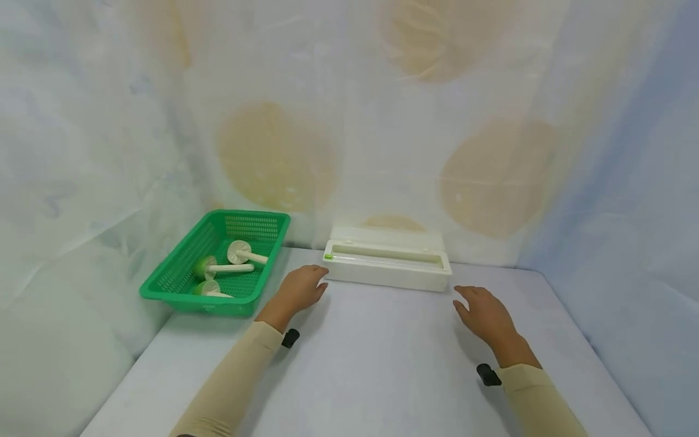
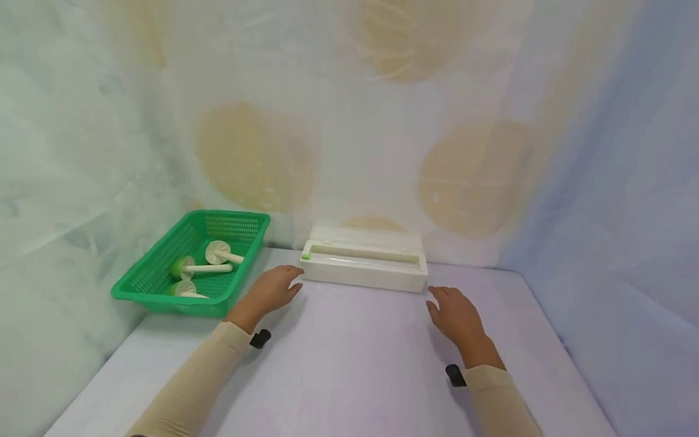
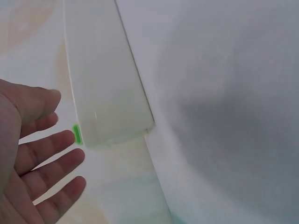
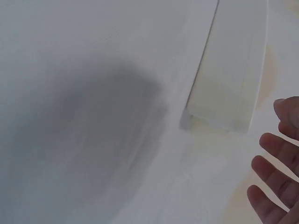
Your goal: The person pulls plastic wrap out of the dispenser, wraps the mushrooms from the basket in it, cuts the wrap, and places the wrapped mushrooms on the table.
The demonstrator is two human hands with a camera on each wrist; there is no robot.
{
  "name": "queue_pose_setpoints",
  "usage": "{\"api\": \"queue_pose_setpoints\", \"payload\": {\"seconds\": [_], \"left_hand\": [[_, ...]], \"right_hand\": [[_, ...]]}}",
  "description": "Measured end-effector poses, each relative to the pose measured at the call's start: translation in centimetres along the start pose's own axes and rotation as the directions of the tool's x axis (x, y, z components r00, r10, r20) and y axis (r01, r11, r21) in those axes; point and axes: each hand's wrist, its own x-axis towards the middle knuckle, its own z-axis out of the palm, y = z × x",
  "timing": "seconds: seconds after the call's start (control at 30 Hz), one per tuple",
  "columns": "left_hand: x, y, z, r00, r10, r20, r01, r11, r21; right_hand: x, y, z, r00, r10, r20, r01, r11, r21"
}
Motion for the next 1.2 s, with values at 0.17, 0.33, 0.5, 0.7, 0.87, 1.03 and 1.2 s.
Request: {"api": "queue_pose_setpoints", "payload": {"seconds": [0.17, 0.33, 0.5, 0.7, 0.87, 1.03, 1.2], "left_hand": [[2.5, -0.1, 0.5, 0.998, 0.031, -0.053, -0.033, 0.999, -0.043], [5.2, -0.6, 0.9, 0.998, 0.05, -0.023, -0.051, 0.997, -0.065], [7.4, -1.5, 1.1, 0.998, 0.008, 0.061, 0.0, 0.992, -0.128], [8.8, -1.9, 1.8, 0.986, -0.006, 0.165, 0.042, 0.975, -0.219], [9.2, -2.0, 1.8, 0.973, -0.017, 0.23, 0.089, 0.949, -0.304], [9.4, -2.1, 1.6, 0.976, -0.006, 0.219, 0.088, 0.926, -0.367], [9.9, -2.6, 1.6, 0.988, 0.007, 0.153, 0.049, 0.932, -0.358]], "right_hand": [[1.8, -0.3, 0.0, 1.0, 0.024, -0.003, -0.024, 0.999, 0.046], [3.9, -0.2, -0.4, 0.999, -0.015, 0.05, 0.012, 0.998, 0.054], [6.7, -0.1, -0.4, 0.995, -0.049, 0.082, 0.044, 0.997, 0.066], [8.8, 0.3, 0.4, 0.982, -0.023, 0.186, 0.005, 0.996, 0.094], [9.9, 0.3, 1.0, 0.975, -0.024, 0.222, -0.001, 0.994, 0.112], [10.3, 0.0, 1.3, 0.983, -0.044, 0.181, 0.021, 0.991, 0.129], [10.8, -0.4, 1.0, 0.984, -0.048, 0.174, 0.019, 0.986, 0.163]]}}
